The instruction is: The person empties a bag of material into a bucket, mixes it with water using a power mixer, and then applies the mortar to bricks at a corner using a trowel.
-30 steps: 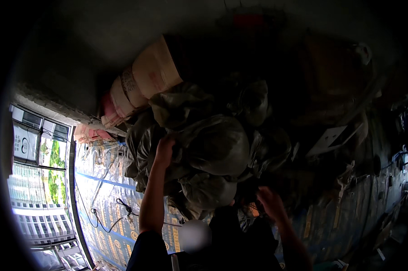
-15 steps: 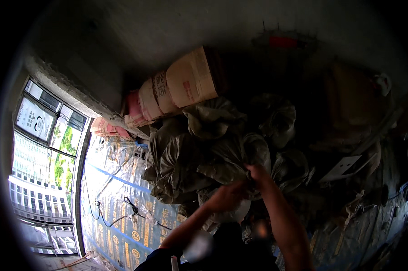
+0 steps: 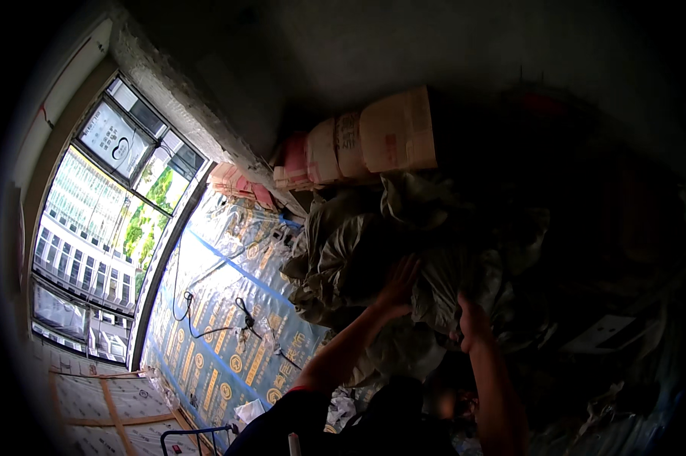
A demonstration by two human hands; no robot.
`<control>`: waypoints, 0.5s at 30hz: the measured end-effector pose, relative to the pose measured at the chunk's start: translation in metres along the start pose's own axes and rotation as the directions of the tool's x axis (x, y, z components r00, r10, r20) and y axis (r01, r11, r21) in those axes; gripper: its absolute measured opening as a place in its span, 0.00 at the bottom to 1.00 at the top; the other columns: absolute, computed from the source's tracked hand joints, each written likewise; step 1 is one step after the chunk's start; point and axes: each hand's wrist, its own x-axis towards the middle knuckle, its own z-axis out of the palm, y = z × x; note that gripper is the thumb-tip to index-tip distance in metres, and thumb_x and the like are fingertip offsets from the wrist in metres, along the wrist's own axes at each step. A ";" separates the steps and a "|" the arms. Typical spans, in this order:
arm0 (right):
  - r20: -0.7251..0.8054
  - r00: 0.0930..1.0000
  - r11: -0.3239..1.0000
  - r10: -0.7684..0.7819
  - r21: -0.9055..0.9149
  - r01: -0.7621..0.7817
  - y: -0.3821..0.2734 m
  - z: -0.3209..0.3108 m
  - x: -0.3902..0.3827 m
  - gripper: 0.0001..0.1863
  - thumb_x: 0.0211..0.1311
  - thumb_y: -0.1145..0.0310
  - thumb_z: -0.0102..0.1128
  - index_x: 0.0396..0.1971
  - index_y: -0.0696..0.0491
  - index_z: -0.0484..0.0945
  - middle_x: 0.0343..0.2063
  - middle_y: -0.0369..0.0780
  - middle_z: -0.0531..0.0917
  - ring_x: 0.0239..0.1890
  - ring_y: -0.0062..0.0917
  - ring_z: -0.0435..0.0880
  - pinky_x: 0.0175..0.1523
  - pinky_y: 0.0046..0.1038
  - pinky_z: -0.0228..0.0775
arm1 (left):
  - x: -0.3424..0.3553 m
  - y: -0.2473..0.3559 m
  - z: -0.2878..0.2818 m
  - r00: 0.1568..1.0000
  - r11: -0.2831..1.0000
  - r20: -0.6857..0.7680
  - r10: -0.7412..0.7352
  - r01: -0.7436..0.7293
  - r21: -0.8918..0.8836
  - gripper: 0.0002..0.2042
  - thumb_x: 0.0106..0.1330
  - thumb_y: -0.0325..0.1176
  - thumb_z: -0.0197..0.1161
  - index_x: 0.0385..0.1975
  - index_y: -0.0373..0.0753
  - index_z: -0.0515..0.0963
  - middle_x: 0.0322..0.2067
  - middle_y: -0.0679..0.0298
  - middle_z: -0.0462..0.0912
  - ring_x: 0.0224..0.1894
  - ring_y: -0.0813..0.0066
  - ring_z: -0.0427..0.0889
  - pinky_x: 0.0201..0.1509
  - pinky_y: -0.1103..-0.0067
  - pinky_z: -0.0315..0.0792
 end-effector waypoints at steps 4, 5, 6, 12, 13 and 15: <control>-0.027 0.991 0.954 -0.127 -0.278 0.115 0.014 -0.006 -0.030 0.26 0.68 0.46 0.46 0.42 0.58 0.73 0.31 0.38 0.79 0.27 0.27 0.76 0.26 0.33 0.68 | 0.002 0.026 0.006 0.987 0.975 -0.068 0.148 -0.157 -0.154 0.52 0.46 0.38 0.67 0.71 0.35 0.42 0.72 0.51 0.41 0.74 0.53 0.41 0.74 0.57 0.40; 0.058 0.937 0.739 -0.346 -0.598 0.310 0.022 -0.011 -0.039 0.26 0.69 0.47 0.44 0.41 0.58 0.74 0.29 0.39 0.79 0.26 0.29 0.77 0.26 0.34 0.69 | 0.004 0.036 0.003 0.982 0.968 -0.042 0.183 -0.188 -0.166 0.51 0.47 0.37 0.66 0.71 0.35 0.42 0.72 0.51 0.41 0.74 0.54 0.40 0.74 0.57 0.39; 0.239 0.833 0.386 -0.500 -0.799 0.461 0.030 -0.010 -0.048 0.25 0.70 0.48 0.43 0.41 0.58 0.74 0.26 0.40 0.80 0.24 0.30 0.77 0.27 0.36 0.69 | 0.002 0.034 0.007 0.973 0.962 -0.105 0.207 -0.222 -0.159 0.49 0.49 0.36 0.64 0.71 0.36 0.43 0.72 0.52 0.41 0.74 0.54 0.40 0.74 0.57 0.39; 0.435 0.864 0.458 -0.254 -0.733 0.503 0.040 -0.001 -0.094 0.26 0.72 0.51 0.40 0.32 0.59 0.77 0.16 0.47 0.78 0.19 0.39 0.80 0.28 0.40 0.74 | -0.013 0.087 0.002 0.898 0.804 -0.360 0.252 -0.401 -0.438 0.35 0.57 0.38 0.59 0.68 0.51 0.60 0.71 0.58 0.50 0.73 0.55 0.48 0.73 0.56 0.43; 0.480 0.796 0.339 -0.369 -0.728 0.596 0.047 0.007 -0.098 0.26 0.72 0.52 0.40 0.29 0.60 0.77 0.14 0.45 0.77 0.18 0.36 0.79 0.26 0.38 0.72 | -0.019 0.069 0.018 0.905 0.839 -0.325 0.276 -0.391 -0.377 0.34 0.55 0.46 0.62 0.66 0.51 0.64 0.70 0.58 0.54 0.72 0.55 0.51 0.73 0.55 0.45; 0.509 0.721 0.244 -0.471 -0.710 0.661 0.051 0.022 -0.097 0.27 0.73 0.52 0.40 0.26 0.60 0.76 0.13 0.44 0.77 0.17 0.34 0.79 0.24 0.37 0.71 | -0.024 0.075 -0.004 0.955 0.772 -0.173 0.243 -0.298 -0.562 0.27 0.57 0.49 0.59 0.58 0.47 0.74 0.65 0.60 0.66 0.69 0.53 0.60 0.72 0.57 0.48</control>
